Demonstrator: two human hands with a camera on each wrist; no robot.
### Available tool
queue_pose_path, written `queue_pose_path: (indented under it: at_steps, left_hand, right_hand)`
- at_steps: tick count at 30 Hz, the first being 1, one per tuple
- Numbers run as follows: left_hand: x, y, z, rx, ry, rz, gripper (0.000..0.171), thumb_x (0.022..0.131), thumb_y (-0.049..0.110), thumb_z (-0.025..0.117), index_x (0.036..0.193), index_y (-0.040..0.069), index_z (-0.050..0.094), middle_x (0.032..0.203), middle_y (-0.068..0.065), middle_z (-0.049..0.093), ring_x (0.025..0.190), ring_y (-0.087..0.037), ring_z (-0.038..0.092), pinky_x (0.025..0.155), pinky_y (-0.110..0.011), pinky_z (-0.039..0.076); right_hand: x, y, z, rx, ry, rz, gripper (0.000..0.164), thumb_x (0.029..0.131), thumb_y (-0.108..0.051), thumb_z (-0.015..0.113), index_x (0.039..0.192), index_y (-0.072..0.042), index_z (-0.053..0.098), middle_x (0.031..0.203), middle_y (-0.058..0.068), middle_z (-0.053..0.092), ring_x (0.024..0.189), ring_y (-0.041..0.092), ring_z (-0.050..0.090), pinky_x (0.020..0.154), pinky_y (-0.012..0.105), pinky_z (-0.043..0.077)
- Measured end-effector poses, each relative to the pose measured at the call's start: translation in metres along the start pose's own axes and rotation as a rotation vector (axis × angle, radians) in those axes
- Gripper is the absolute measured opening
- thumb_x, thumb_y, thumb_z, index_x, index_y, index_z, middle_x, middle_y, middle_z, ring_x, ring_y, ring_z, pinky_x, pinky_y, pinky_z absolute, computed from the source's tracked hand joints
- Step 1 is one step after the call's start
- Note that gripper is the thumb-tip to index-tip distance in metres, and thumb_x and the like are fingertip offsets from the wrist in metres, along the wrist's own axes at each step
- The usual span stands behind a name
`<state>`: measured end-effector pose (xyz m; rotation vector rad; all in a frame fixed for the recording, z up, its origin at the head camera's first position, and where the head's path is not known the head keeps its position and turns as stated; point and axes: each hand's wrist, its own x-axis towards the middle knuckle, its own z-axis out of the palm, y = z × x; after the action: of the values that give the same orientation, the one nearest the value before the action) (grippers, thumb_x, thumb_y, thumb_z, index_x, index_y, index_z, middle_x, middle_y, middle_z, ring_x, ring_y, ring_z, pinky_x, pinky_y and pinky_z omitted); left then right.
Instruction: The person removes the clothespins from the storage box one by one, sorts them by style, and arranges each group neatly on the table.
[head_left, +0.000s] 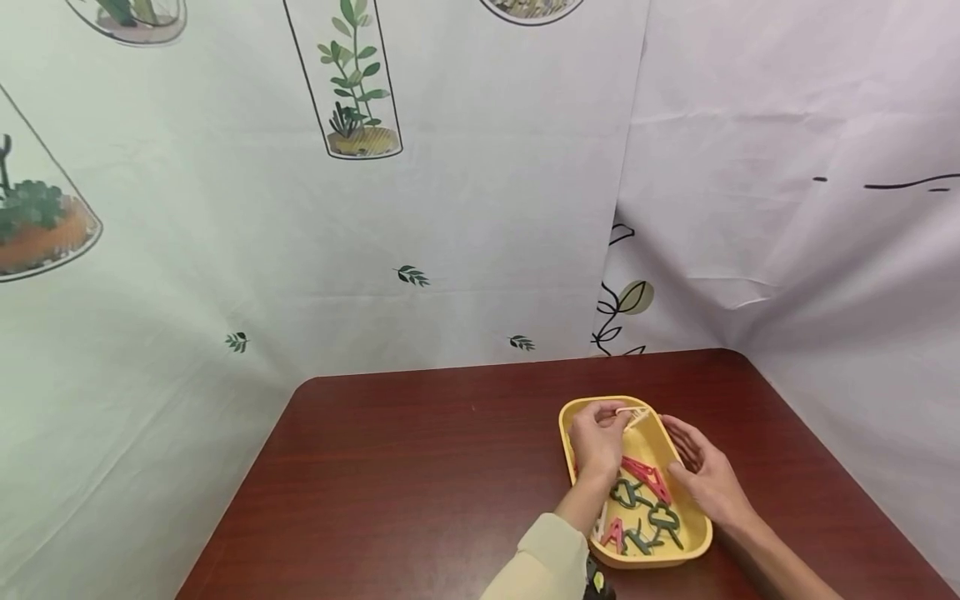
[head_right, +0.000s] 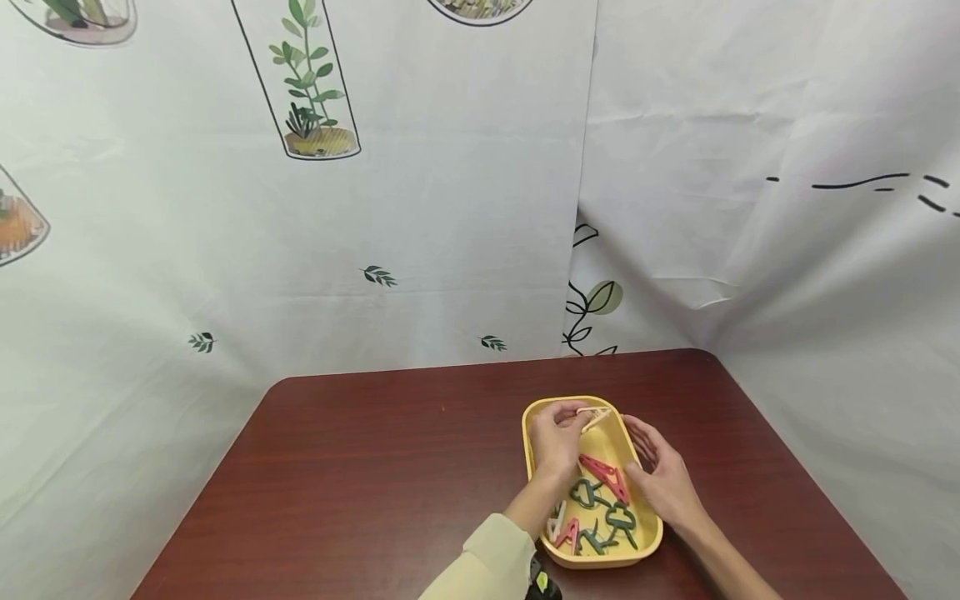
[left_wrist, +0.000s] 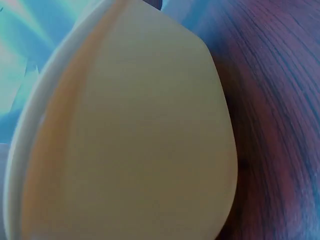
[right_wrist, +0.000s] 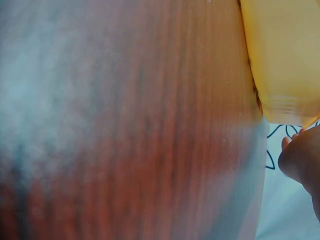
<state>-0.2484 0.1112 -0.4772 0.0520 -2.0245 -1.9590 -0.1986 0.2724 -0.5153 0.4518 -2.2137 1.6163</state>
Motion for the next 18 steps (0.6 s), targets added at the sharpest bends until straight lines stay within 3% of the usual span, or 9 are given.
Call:
queue_pose_path:
  at_steps: [9,13,18]
  left_hand:
    - [0.011,0.009,-0.02,-0.077,-0.025,-0.002,0.009,0.086,0.007,0.088,0.089,0.011,0.082,0.081,0.008,0.075,0.075,-0.007,0.074,0.066,-0.023,0.059]
    - [0.019,0.015,-0.032,-0.106,-0.037,-0.021,0.008,0.088,0.008,0.087,0.091,0.012,0.082,0.082,0.007,0.076,0.077,-0.011,0.074,0.068,-0.023,0.059]
    - [0.032,0.015,-0.053,-0.08,-0.004,-0.009,0.009,0.087,0.009,0.088,0.091,0.014,0.082,0.084,0.006,0.078,0.081,-0.014,0.075,0.07,-0.023,0.059]
  right_hand:
    - [0.0,0.001,0.0,0.023,-0.004,-0.008,0.064,0.09,0.024,0.06,0.151,0.013,0.045,0.15,0.006,0.056,0.131,-0.011,0.05,0.104,0.008,0.04]
    - [0.001,0.0,0.0,-0.006,-0.007,0.007,0.064,0.09,0.023,0.061,0.151,0.012,0.045,0.151,0.02,0.055,0.131,-0.012,0.049,0.103,0.007,0.04]
    - [0.001,-0.001,0.0,-0.051,-0.002,0.031,0.065,0.09,0.021,0.062,0.152,0.01,0.045,0.15,0.037,0.049,0.129,-0.016,0.047,0.102,0.005,0.039]
